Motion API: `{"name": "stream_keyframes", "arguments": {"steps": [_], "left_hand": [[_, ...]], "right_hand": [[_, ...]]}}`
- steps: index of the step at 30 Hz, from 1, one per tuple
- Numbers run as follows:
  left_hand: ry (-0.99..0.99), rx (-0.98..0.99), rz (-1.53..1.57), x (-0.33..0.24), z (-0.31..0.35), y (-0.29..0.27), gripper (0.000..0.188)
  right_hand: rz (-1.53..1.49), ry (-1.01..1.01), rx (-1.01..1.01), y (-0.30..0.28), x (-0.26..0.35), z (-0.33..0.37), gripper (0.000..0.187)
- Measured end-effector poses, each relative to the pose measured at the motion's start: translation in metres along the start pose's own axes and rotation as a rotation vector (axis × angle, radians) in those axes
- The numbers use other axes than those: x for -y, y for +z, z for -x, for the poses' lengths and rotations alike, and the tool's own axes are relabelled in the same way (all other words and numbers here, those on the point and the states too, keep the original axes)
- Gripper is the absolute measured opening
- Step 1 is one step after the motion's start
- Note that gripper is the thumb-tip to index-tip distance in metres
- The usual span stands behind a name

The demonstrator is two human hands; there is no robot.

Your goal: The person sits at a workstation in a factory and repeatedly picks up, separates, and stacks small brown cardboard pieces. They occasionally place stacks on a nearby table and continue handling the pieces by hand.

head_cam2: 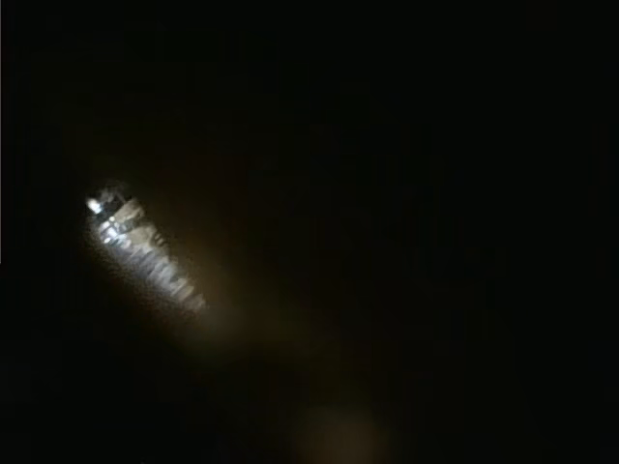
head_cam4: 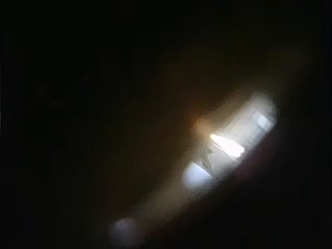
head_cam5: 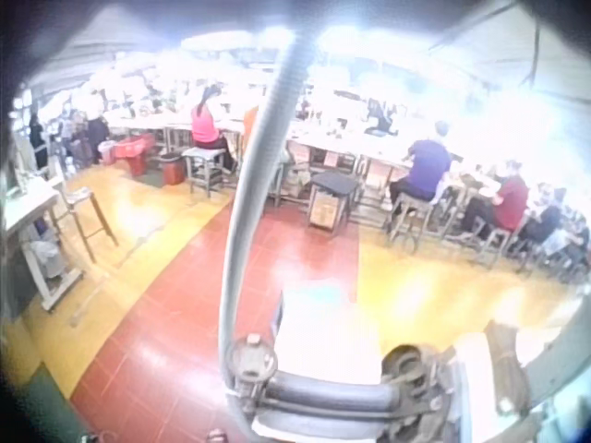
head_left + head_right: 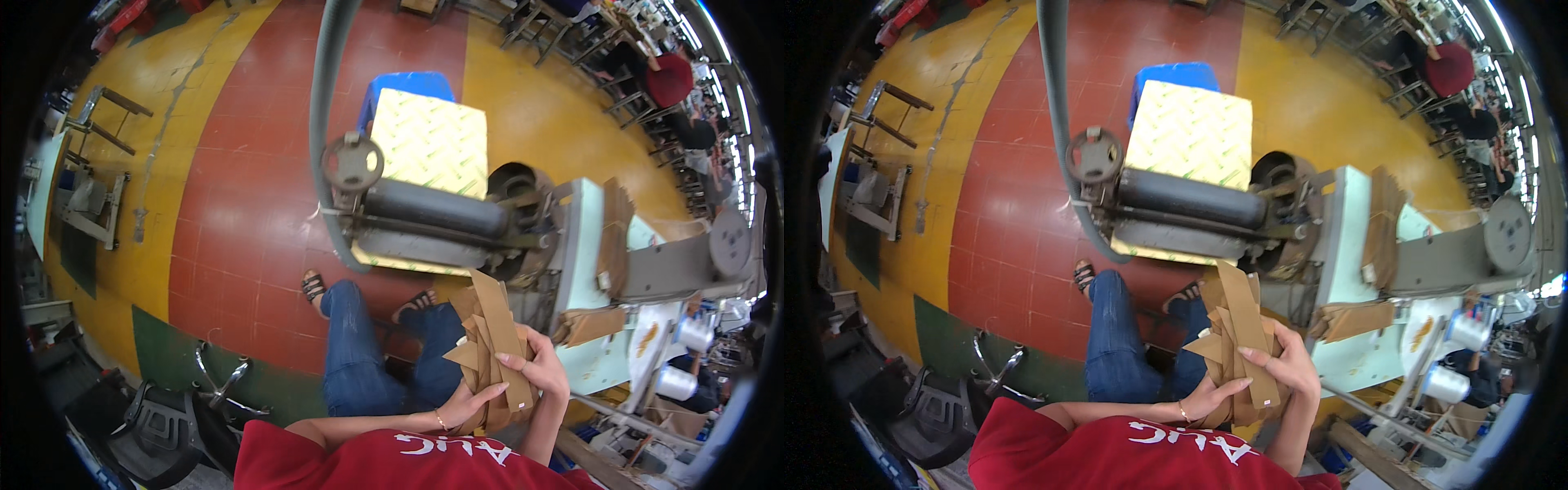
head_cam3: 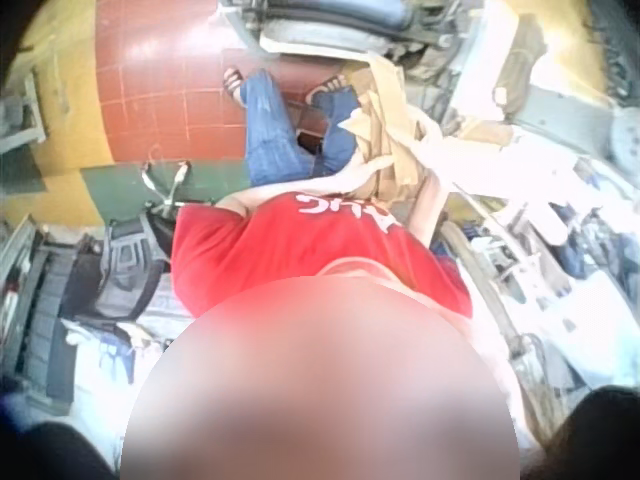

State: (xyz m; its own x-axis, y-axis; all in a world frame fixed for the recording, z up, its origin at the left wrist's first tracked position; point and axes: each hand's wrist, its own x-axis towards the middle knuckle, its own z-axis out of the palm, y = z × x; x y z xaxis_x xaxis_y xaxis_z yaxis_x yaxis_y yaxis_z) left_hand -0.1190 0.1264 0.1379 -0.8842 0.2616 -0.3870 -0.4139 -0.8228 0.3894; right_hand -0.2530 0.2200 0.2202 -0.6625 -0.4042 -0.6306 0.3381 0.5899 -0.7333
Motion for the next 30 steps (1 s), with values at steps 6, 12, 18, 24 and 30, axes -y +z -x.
{"name": "stream_keyframes", "arguments": {"steps": [6, 12, 18, 24, 30], "left_hand": [[0.115, -0.283, -0.033, 0.062, 0.023, -0.044, 0.056], [0.138, -0.416, -0.132, 0.108, 0.074, -0.047, 0.060], [0.176, -0.247, -0.298, 0.141, 0.080, -0.058, 0.065], [0.455, -0.131, -0.541, 0.159, 0.095, -0.048, 0.066], [0.538, -0.096, -0.947, 0.151, 0.113, -0.054, 0.066]], "right_hand": [[0.061, -0.175, 0.137, 0.042, -0.073, -0.017, 0.054], [0.083, -0.266, 0.315, 0.062, -0.100, 0.019, 0.061], [0.077, -0.426, 0.337, 0.060, -0.108, 0.037, 0.060], [0.167, -0.579, 0.414, 0.054, -0.097, 0.063, 0.063], [0.319, -0.688, 0.485, 0.057, -0.079, 0.073, 0.065]]}}
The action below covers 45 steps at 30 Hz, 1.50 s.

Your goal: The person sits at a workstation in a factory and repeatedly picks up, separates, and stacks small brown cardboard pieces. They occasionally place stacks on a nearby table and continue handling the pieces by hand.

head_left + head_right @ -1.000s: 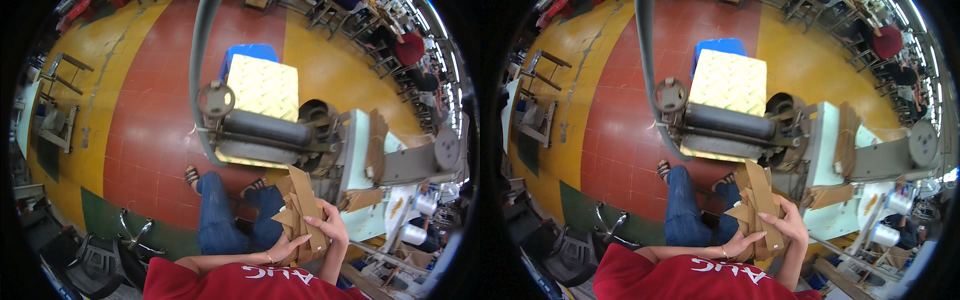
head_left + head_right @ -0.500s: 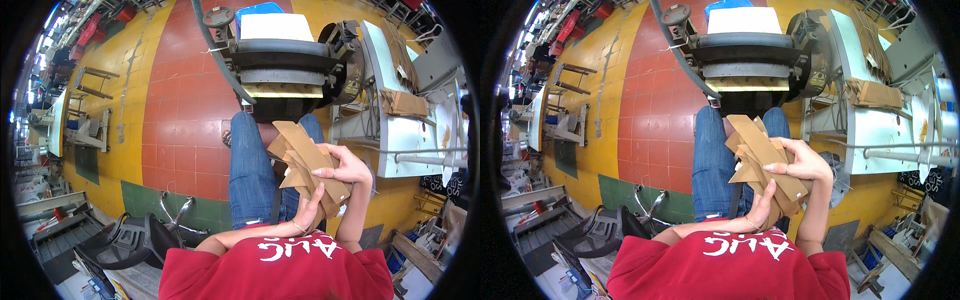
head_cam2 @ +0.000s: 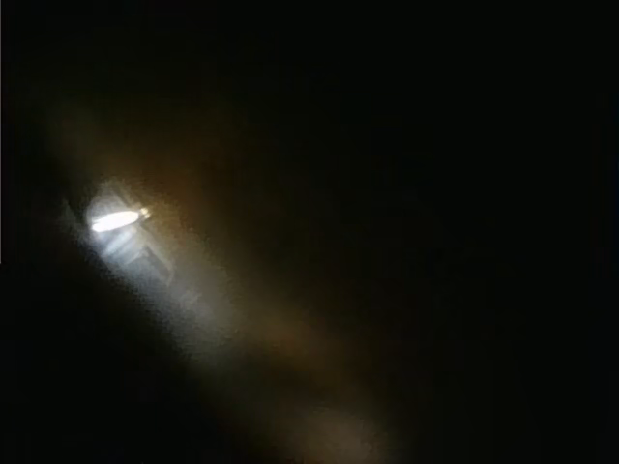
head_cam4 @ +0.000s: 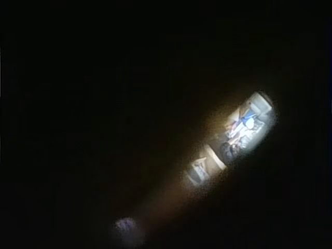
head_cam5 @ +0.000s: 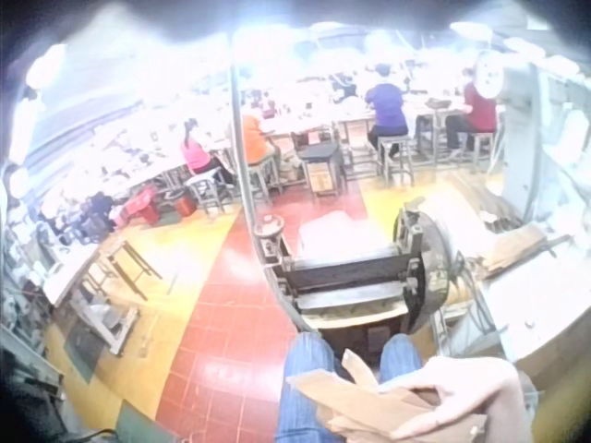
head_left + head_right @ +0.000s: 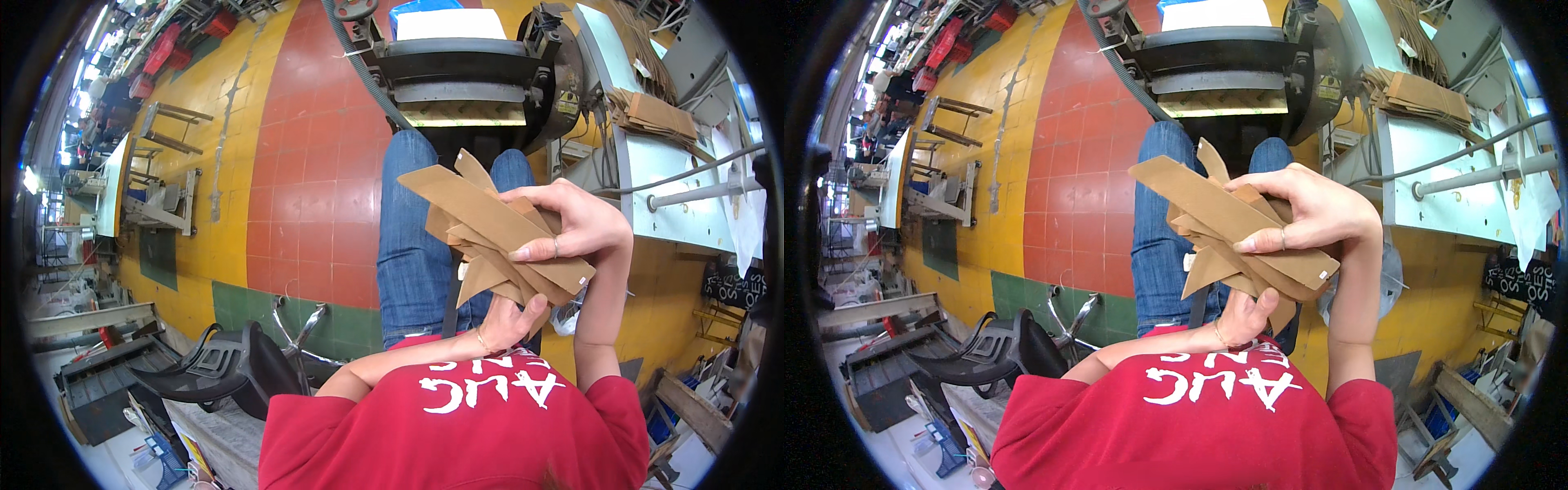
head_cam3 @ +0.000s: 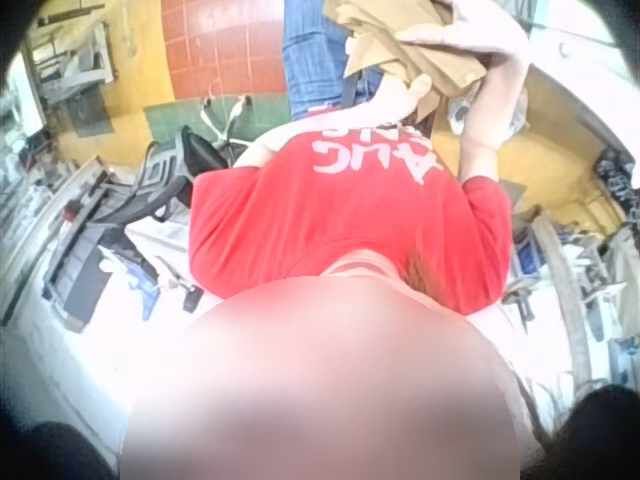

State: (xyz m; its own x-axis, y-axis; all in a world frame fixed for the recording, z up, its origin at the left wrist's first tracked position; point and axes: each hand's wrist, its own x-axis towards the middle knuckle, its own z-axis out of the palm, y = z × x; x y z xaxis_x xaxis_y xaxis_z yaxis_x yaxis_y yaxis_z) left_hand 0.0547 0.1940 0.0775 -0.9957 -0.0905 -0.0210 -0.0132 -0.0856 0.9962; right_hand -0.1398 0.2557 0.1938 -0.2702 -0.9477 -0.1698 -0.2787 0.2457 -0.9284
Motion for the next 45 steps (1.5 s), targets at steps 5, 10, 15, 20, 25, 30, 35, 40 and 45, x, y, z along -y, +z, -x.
{"name": "stream_keyframes", "arguments": {"steps": [5, 10, 15, 20, 25, 30, 35, 40, 45], "left_hand": [[-0.009, 0.196, -0.291, -0.012, 0.010, -0.030, 0.057], [-0.444, 0.346, -0.592, 0.002, 0.002, -0.072, 0.065], [-0.005, 0.446, -1.036, 0.028, -0.008, -0.091, 0.071], [-0.358, 0.596, -0.585, 0.005, -0.011, -0.128, 0.056], [-0.377, 0.568, -0.406, -0.035, -0.010, -0.150, 0.042], [-0.264, 0.269, -0.346, -0.050, -0.035, -0.154, 0.033], [0.167, 0.391, -0.874, -0.018, -0.089, -0.132, 0.063], [0.222, 0.689, -1.012, 0.022, -0.130, -0.107, 0.068], [0.226, 0.404, -0.778, 0.016, -0.141, -0.127, 0.048]], "right_hand": [[0.196, -0.058, 0.076, 0.010, 0.005, -0.006, 0.066], [0.319, -0.059, 0.085, 0.041, -0.034, -0.037, 0.064], [0.021, 0.341, 0.295, 0.060, -0.128, -0.086, 0.080], [0.103, 0.227, 0.172, 0.055, -0.165, -0.077, 0.089], [0.482, 0.290, -0.098, 0.063, -0.139, -0.052, 0.083], [0.483, 0.379, -0.511, 0.083, -0.120, 0.002, 0.074], [0.324, 0.489, -0.586, 0.108, -0.116, 0.017, 0.032], [0.191, 0.342, -0.719, 0.089, -0.114, 0.012, 0.022], [-0.399, 0.228, -0.843, 0.053, -0.112, 0.003, 0.022]]}}
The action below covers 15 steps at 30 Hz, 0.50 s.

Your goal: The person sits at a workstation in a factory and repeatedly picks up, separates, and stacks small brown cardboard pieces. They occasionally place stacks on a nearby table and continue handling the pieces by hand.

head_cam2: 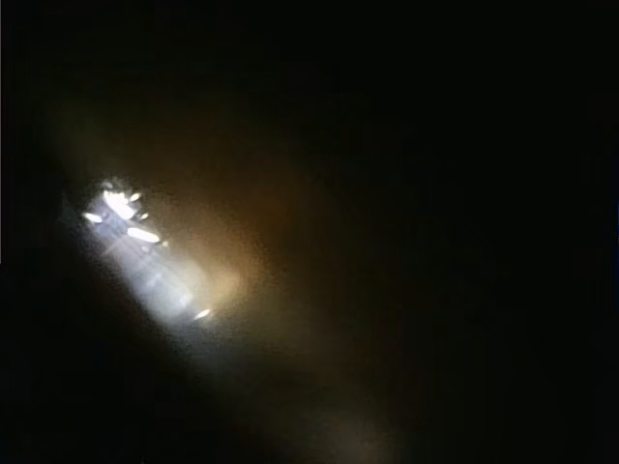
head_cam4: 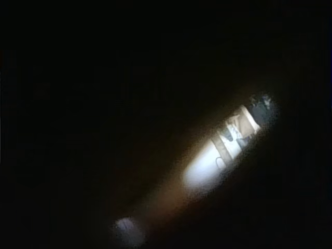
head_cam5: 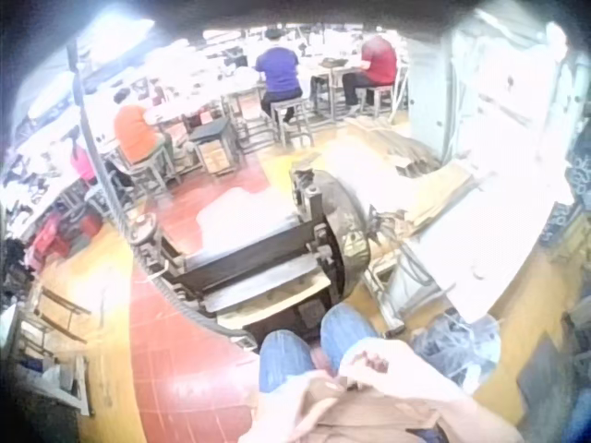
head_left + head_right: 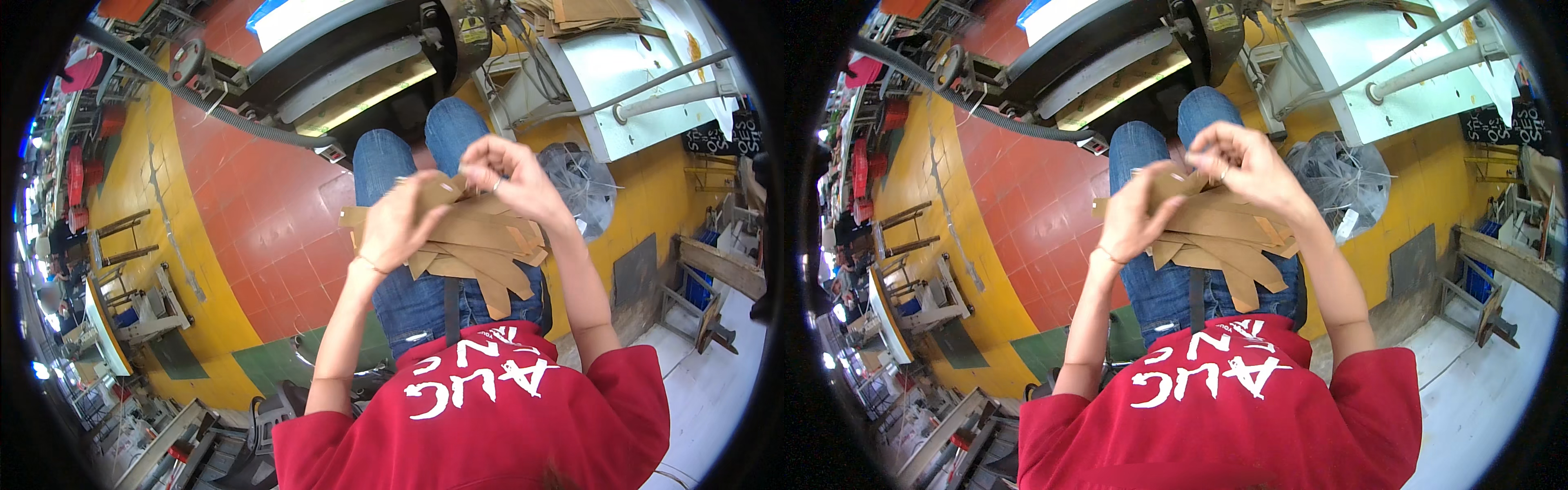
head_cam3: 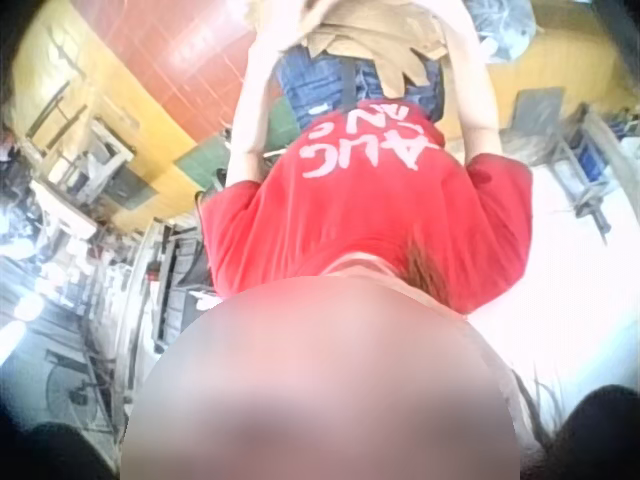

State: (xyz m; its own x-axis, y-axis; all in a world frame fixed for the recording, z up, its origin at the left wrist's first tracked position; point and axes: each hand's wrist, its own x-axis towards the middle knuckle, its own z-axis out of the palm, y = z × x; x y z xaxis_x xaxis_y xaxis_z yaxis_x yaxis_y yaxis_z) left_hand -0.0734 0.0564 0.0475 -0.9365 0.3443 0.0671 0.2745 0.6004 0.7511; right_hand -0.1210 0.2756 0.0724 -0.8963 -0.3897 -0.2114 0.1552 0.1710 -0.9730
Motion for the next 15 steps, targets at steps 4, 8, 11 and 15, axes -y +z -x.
{"name": "stream_keyframes", "arguments": {"steps": [4, 8, 11, 15], "left_hand": [[-0.230, -0.249, 0.130, 0.017, 0.022, -0.041, 0.050], [-0.333, -0.521, 0.178, 0.040, 0.044, -0.071, 0.057], [-0.444, -0.720, 0.496, 0.045, 0.057, -0.083, 0.066], [-0.521, -0.778, 0.724, 0.028, 0.071, -0.087, 0.068]], "right_hand": [[0.333, 0.068, -0.099, -0.013, 0.000, -0.004, 0.022], [0.484, 0.107, 0.004, -0.009, -0.011, 0.020, 0.032], [0.619, 0.040, 0.060, 0.018, -0.020, 0.040, 0.045], [0.883, -0.010, 0.067, 0.043, -0.025, 0.050, 0.053]]}}
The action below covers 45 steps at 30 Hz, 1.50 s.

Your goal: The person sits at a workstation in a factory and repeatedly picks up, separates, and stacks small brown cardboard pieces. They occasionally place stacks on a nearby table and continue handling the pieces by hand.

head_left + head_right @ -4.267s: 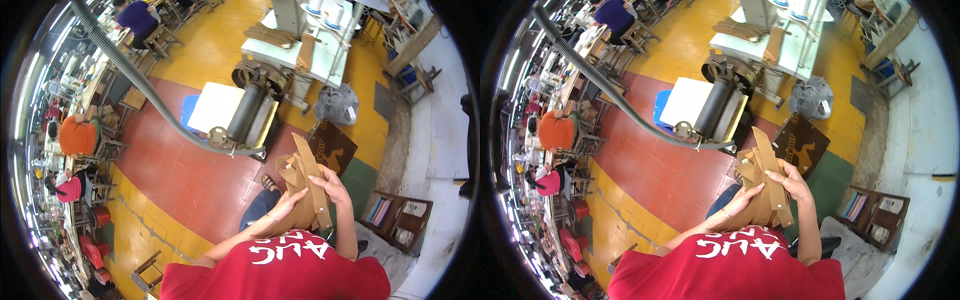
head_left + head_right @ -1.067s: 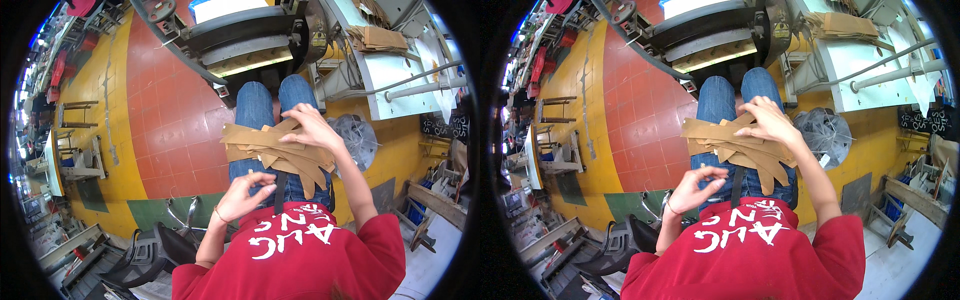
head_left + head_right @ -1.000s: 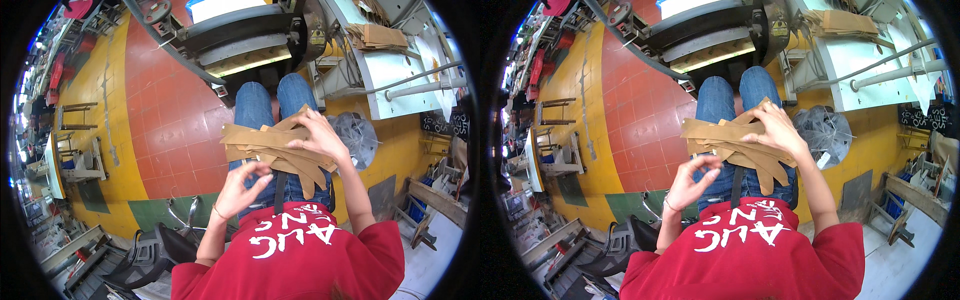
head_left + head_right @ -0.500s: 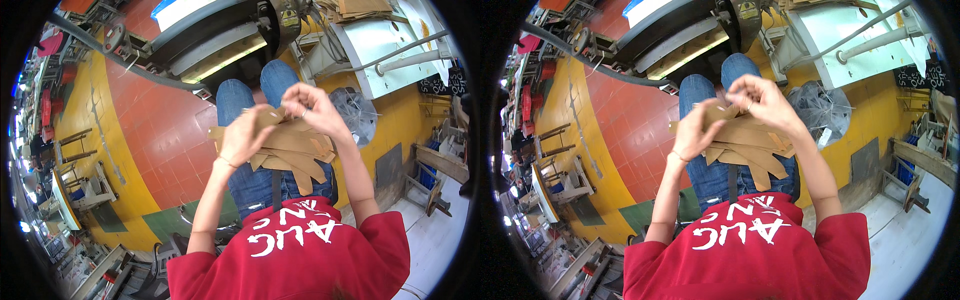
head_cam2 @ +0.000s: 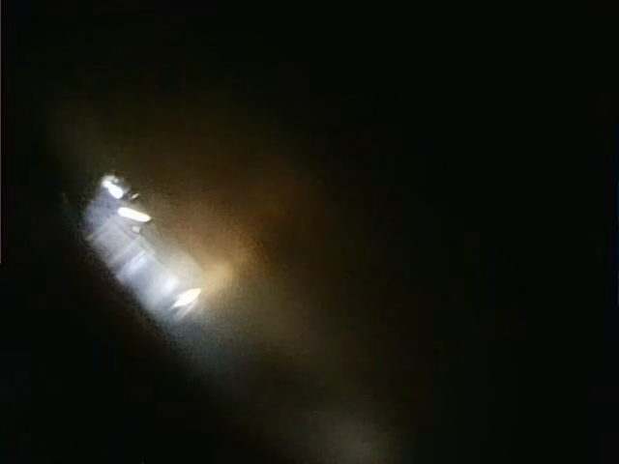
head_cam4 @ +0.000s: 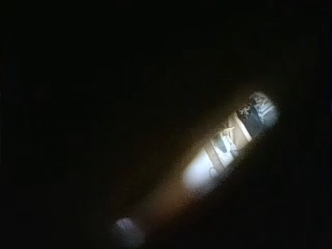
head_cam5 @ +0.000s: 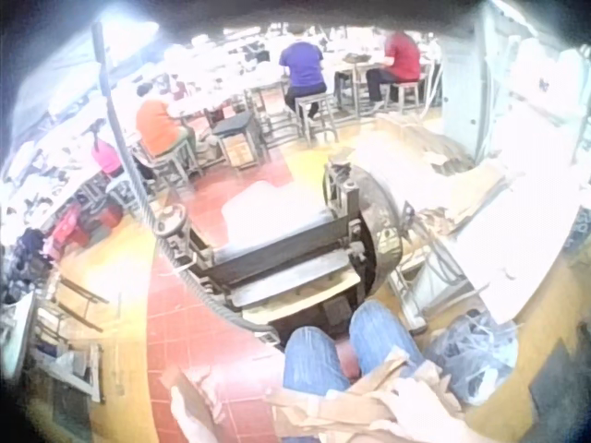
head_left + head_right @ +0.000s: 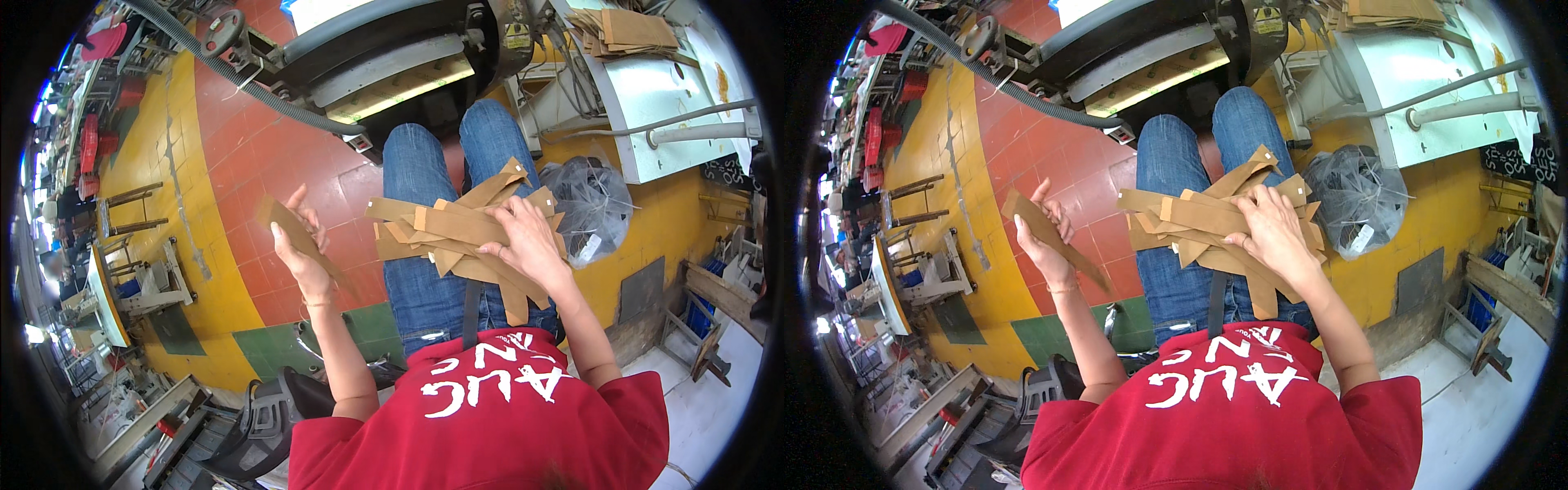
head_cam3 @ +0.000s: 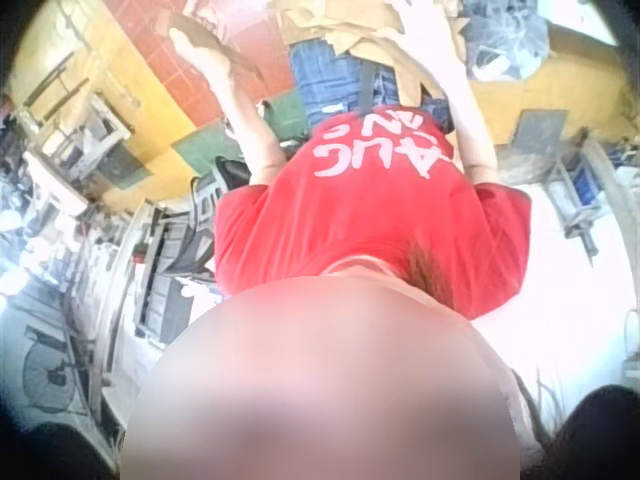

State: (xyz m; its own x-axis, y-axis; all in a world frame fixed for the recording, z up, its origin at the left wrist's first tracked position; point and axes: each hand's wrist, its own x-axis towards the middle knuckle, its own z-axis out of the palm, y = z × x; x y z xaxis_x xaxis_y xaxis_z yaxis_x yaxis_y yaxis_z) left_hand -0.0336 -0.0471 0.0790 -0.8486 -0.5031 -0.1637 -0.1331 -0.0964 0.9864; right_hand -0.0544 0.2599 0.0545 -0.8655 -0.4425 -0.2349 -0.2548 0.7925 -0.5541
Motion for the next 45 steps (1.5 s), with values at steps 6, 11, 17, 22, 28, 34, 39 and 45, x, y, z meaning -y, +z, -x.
{"name": "stream_keyframes", "arguments": {"steps": [6, 11, 17, 22, 28, 34, 39, 45], "left_hand": [[-0.562, 0.277, 0.558, 0.003, 0.035, 0.009, 0.068], [-0.751, 0.358, 0.673, 0.031, 0.057, 0.027, 0.064], [-0.696, 0.154, 0.587, 0.029, 0.071, 0.053, 0.071], [-0.474, 0.266, 0.682, 0.025, 0.071, 0.081, 0.078], [-0.541, 0.445, 0.680, 0.024, 0.055, 0.067, 0.079], [-0.795, 0.790, 0.567, 0.011, 0.063, 0.074, 0.073], [-0.771, 0.813, 0.602, 0.014, 0.066, 0.086, 0.064], [-0.722, 0.872, 0.501, 0.016, 0.071, 0.084, 0.054]], "right_hand": [[-0.013, 0.021, -0.058, -0.001, 0.004, 0.002, 0.042], [-0.168, 0.100, -0.129, 0.003, 0.004, 0.005, 0.030], [0.070, -0.135, -0.367, -0.011, 0.038, 0.009, 0.029], [0.305, -0.252, -0.081, -0.003, 0.105, 0.014, 0.042], [-0.239, -0.335, -0.043, -0.025, 0.078, 0.000, 0.055], [-0.673, -0.031, 0.008, -0.040, 0.053, -0.032, 0.052], [-1.052, 0.069, -0.052, -0.035, 0.046, -0.032, 0.035], [-0.747, -0.063, -0.160, -0.046, 0.034, -0.017, 0.039]]}}
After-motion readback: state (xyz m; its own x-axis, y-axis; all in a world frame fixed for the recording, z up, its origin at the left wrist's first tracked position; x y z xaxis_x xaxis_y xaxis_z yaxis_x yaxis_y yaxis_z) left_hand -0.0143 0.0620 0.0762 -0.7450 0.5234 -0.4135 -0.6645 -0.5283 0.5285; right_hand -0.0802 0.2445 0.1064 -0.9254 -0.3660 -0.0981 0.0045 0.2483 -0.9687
